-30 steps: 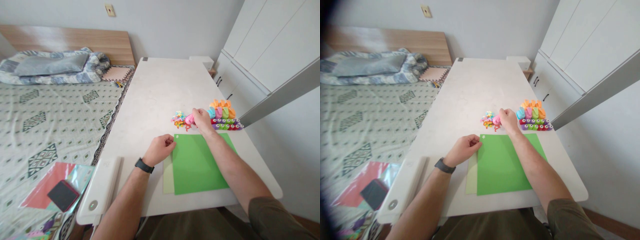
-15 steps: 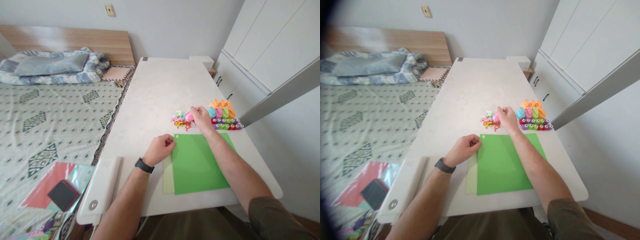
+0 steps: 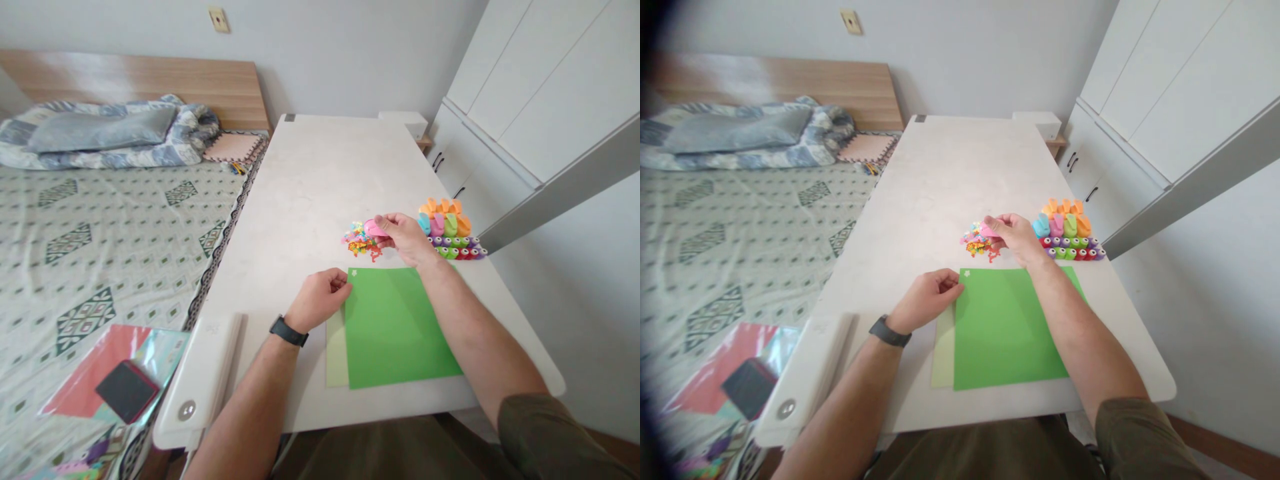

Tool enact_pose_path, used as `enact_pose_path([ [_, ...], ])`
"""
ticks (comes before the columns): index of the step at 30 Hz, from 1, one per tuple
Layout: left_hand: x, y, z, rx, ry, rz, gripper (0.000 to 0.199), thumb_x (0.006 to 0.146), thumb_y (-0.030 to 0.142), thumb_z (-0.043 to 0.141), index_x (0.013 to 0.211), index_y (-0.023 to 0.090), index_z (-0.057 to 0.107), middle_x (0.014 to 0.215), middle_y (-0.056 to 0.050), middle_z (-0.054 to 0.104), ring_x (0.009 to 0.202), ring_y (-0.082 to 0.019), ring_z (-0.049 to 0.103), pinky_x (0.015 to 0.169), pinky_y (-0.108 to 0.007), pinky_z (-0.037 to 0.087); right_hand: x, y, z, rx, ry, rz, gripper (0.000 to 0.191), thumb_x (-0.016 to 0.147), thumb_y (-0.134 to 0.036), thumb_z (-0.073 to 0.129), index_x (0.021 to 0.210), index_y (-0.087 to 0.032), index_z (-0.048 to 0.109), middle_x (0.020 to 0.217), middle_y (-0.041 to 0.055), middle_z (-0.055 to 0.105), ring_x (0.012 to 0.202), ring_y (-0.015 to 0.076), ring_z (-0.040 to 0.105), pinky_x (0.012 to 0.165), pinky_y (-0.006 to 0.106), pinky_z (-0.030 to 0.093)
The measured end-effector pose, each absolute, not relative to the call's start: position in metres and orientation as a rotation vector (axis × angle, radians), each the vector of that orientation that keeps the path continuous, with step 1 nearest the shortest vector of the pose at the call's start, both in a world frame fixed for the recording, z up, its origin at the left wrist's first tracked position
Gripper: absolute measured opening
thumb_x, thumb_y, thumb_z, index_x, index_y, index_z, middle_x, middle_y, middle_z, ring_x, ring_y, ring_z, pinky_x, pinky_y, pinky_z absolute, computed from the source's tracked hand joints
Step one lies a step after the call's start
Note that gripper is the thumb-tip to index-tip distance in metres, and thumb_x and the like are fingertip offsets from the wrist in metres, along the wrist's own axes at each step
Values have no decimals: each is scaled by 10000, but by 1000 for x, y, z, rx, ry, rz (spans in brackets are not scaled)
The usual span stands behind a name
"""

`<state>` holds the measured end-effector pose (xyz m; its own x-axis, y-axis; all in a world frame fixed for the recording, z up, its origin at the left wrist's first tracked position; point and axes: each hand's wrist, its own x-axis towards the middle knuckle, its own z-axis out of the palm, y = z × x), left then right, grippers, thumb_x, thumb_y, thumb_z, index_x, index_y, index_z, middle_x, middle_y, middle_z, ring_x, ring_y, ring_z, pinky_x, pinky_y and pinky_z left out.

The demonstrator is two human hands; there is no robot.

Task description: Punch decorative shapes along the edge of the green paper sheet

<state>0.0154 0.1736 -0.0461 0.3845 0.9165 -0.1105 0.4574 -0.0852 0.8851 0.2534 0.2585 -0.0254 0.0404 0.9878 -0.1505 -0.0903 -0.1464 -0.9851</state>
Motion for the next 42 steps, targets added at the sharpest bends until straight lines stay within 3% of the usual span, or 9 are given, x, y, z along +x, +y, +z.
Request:
enact_pose_path([
  [7, 15, 174, -49, 1712, 1219, 619, 172, 873, 355, 607, 876, 201, 684, 791, -26, 736, 686, -160, 650, 601, -249, 464, 259, 256, -20, -1235, -1074, 1423, 457, 658, -483, 921, 895, -160, 699, 924, 83, 775, 695, 134, 708, 621, 235, 634],
  [10, 14, 174, -51, 1719, 1221, 619, 170, 873, 357, 609, 871, 203, 681, 790, -25, 735, 686, -160, 646, 606, -250, 464, 261, 257, -18, -1338, -1102, 1364, 506, 711, -614, 838, 870, -156, 692, 944, 124, 781, 674, 169, 726, 465, 226, 582],
  [13, 15, 174, -51, 1730, 1226, 610, 167, 879, 354, 604, 873, 202, 674, 788, -21, 731, 686, -158, 642, 607, -250, 461, 262, 258, -20, -1475, -1163, 1270, 628, 797, -779, 634, 848, -155, 685, 782, 135, 767, 522, 182, 690, 271, 209, 379],
  [15, 15, 174, -49, 1727, 1224, 600, 170, 883, 353, 598, 878, 199, 670, 794, -20, 730, 690, -156, 644, 610, -251, 462, 263, 259, -22, -1540, -1191, 1230, 691, 830, -827, 525, 812, -153, 677, 618, 106, 711, 404, 153, 615, 239, 203, 272],
  [21, 16, 174, -47, 1731, 1225, 579, 176, 893, 355, 587, 883, 198, 666, 805, -13, 732, 703, -153, 651, 621, -253, 462, 262, 261, -34, -1623, -1210, 1177, 618, 828, -792, 579, 713, -185, 600, 420, -5, 537, 270, 74, 380, 251, 195, 193],
  [42, 16, 175, -50, 1720, 1230, 579, 173, 891, 362, 593, 882, 207, 668, 808, -8, 739, 701, -152, 659, 619, -252, 468, 262, 264, -40, -1566, -1115, 1136, 528, 843, -720, 631, 710, -215, 551, 427, -21, 517, 269, 75, 339, 260, 213, 170],
])
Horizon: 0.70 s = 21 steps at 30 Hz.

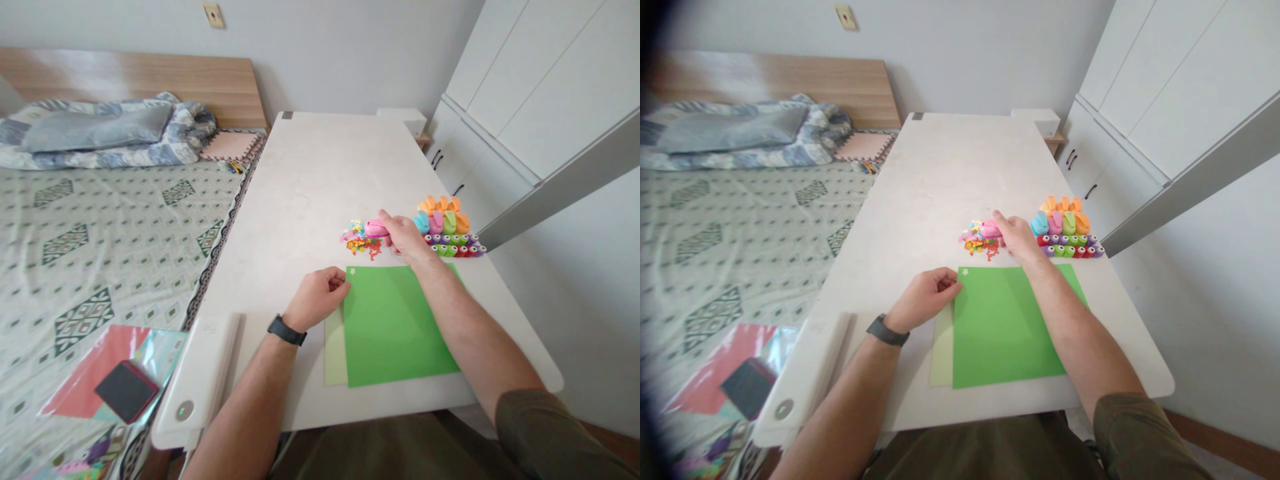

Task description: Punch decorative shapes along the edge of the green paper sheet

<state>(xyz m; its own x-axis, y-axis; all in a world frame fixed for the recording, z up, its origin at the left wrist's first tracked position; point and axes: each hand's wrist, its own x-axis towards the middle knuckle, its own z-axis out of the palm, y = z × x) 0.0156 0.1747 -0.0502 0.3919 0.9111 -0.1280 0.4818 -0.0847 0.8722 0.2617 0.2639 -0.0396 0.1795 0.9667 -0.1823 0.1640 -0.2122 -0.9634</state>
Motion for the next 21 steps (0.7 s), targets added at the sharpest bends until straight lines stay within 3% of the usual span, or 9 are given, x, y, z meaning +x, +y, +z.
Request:
enact_pose_path([
  [4, 16, 174, -51, 1716, 1232, 581, 175, 892, 364, 593, 894, 207, 671, 817, -13, 741, 709, -156, 665, 621, -254, 473, 260, 262, -34, -1557, -1138, 1174, 567, 862, -771, 543, 739, -218, 565, 439, -17, 523, 291, 90, 354, 284, 235, 174],
  [10, 16, 174, -51, 1712, 1221, 572, 176, 894, 361, 589, 903, 206, 672, 819, -15, 743, 710, -158, 670, 618, -255, 474, 257, 257, -26, -1699, -1268, 935, 599, 805, -822, 563, 768, -224, 561, 486, -8, 567, 411, 138, 496, 392, 264, 325],
  [13, 17, 174, -48, 1717, 1228, 563, 175, 894, 361, 590, 895, 205, 668, 816, -12, 740, 711, -157, 669, 623, -255, 475, 256, 257, -29, -1679, -1268, 949, 631, 813, -853, 501, 748, -227, 539, 469, -16, 541, 370, 123, 446, 370, 264, 289],
  [21, 15, 174, -49, 1734, 1234, 570, 190, 889, 375, 590, 895, 205, 673, 820, -20, 746, 704, -160, 665, 625, -254, 478, 260, 263, -32, -1588, -1025, 1185, 533, 840, -736, 603, 708, -227, 514, 386, -57, 442, 274, 77, 273, 292, 228, 153],
])
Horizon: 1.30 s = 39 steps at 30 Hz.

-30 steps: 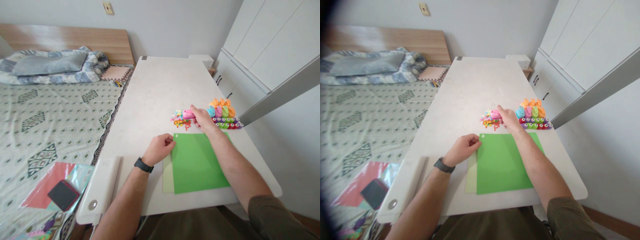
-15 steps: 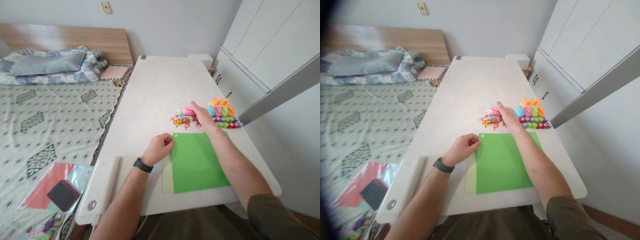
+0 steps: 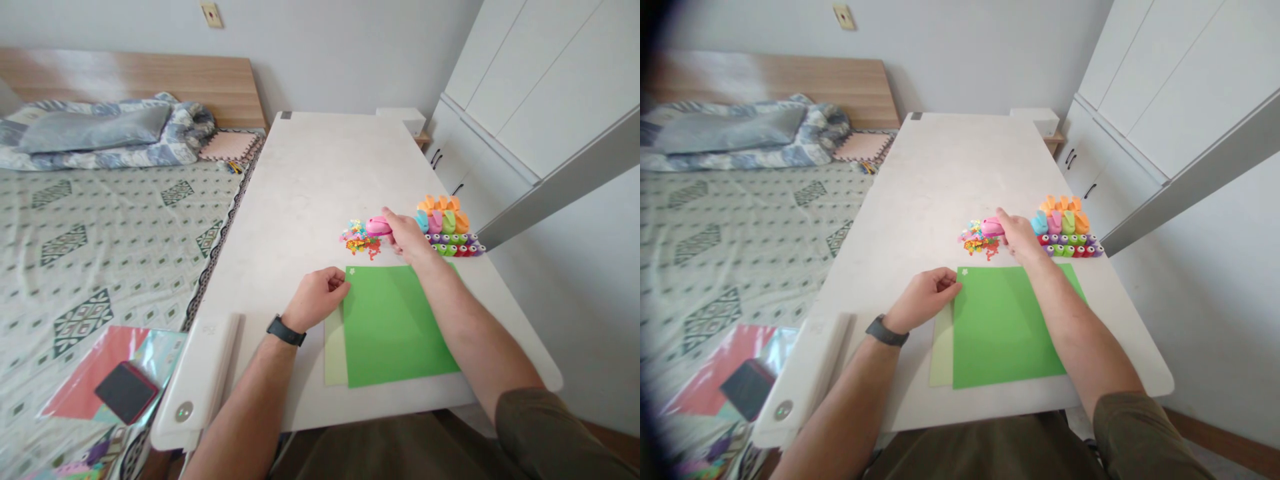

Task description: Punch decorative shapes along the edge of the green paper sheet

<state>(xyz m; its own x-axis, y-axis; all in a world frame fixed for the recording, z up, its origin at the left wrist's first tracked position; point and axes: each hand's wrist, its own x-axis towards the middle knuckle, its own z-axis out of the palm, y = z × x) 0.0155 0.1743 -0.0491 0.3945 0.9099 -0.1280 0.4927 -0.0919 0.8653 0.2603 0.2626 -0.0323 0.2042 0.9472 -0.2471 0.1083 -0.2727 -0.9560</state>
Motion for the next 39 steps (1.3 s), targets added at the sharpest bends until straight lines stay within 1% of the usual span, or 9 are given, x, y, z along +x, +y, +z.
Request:
enact_pose_path([
  [3, 16, 175, -50, 1728, 1232, 571, 197, 887, 380, 591, 897, 203, 676, 825, -24, 749, 706, -163, 667, 627, -256, 482, 265, 265, -26, -1505, -851, 1406, 464, 878, -689, 578, 792, -233, 553, 393, -68, 445, 276, 76, 252, 292, 213, 132],
  [5, 16, 174, -50, 1723, 1228, 577, 202, 886, 385, 592, 895, 201, 677, 820, -27, 748, 704, -164, 666, 623, -256, 483, 269, 267, -22, -1425, -747, 1561, 447, 891, -689, 548, 848, -244, 555, 412, -74, 452, 284, 76, 234, 298, 210, 118],
  [9, 16, 174, -48, 1721, 1225, 587, 203, 883, 383, 599, 889, 197, 680, 804, -29, 744, 688, -160, 660, 616, -256, 481, 276, 266, -15, -1219, -639, 1823, 502, 886, -731, 488, 795, -238, 509, 438, -69, 426, 311, 84, 223, 302, 236, 115],
  [14, 17, 174, -45, 1721, 1229, 570, 189, 888, 369, 593, 891, 199, 674, 815, -25, 743, 705, -160, 665, 625, -255, 479, 278, 263, -10, -1094, -609, 1971, 525, 876, -733, 477, 775, -219, 520, 440, -73, 387, 331, 90, 208, 303, 241, 125],
  [19, 17, 173, -45, 1725, 1236, 571, 191, 887, 370, 593, 888, 197, 672, 811, -26, 742, 704, -161, 662, 627, -257, 478, 278, 262, -10, -1035, -607, 2038, 533, 889, -708, 458, 792, -193, 555, 439, -78, 360, 343, 89, 189, 307, 234, 143],
  [28, 16, 173, -47, 1735, 1239, 585, 200, 882, 382, 593, 882, 201, 679, 818, -31, 749, 706, -166, 669, 635, -260, 492, 279, 260, -7, -1006, -671, 2064, 538, 931, -641, 360, 800, -176, 597, 430, -74, 333, 351, 99, 162, 318, 230, 154],
  [39, 16, 174, -48, 1725, 1231, 584, 195, 881, 378, 593, 894, 206, 685, 825, -30, 751, 706, -167, 671, 631, -259, 494, 278, 256, -2, -957, -768, 2082, 614, 959, -681, 286, 777, -182, 595, 429, -77, 298, 355, 100, 130, 332, 233, 145],
])
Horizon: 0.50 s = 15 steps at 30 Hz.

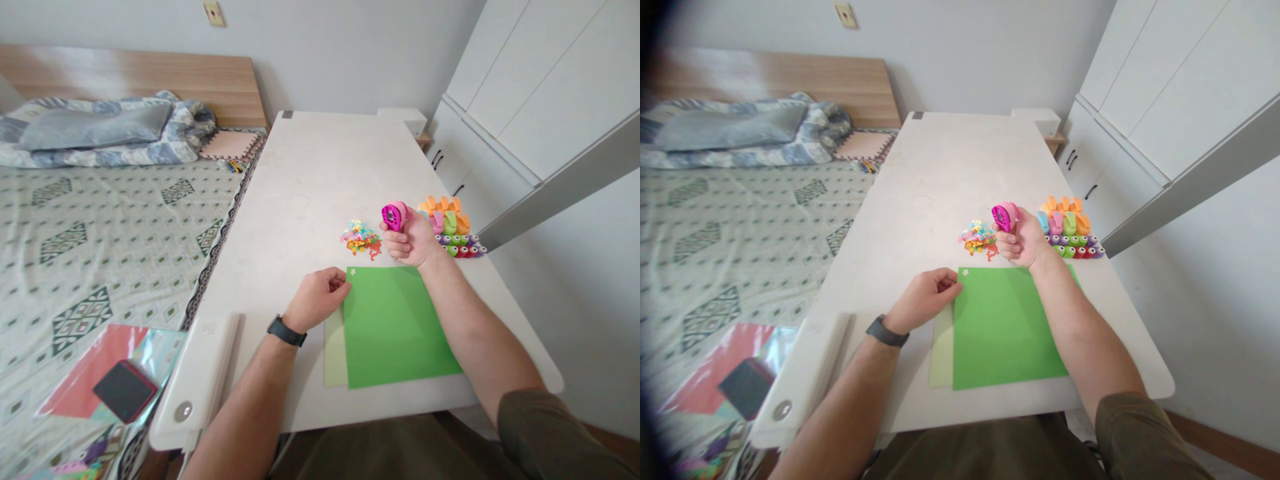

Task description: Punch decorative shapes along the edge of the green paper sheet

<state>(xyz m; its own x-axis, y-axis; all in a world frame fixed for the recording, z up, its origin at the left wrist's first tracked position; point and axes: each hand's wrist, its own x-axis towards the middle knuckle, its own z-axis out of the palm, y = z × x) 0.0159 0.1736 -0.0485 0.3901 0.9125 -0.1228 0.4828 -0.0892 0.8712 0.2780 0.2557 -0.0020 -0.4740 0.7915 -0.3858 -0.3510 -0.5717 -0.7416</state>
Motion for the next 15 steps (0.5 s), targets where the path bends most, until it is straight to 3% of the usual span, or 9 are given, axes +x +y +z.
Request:
enact_pose_path([
  [15, 16, 173, -47, 1749, 1239, 582, 179, 885, 366, 590, 878, 208, 674, 803, -20, 742, 695, -162, 660, 615, -254, 475, 271, 255, -1, -959, -809, 2007, 587, 937, -695, 325, 822, -189, 600, 449, -68, 357, 349, 106, 201, 327, 232, 166],
])
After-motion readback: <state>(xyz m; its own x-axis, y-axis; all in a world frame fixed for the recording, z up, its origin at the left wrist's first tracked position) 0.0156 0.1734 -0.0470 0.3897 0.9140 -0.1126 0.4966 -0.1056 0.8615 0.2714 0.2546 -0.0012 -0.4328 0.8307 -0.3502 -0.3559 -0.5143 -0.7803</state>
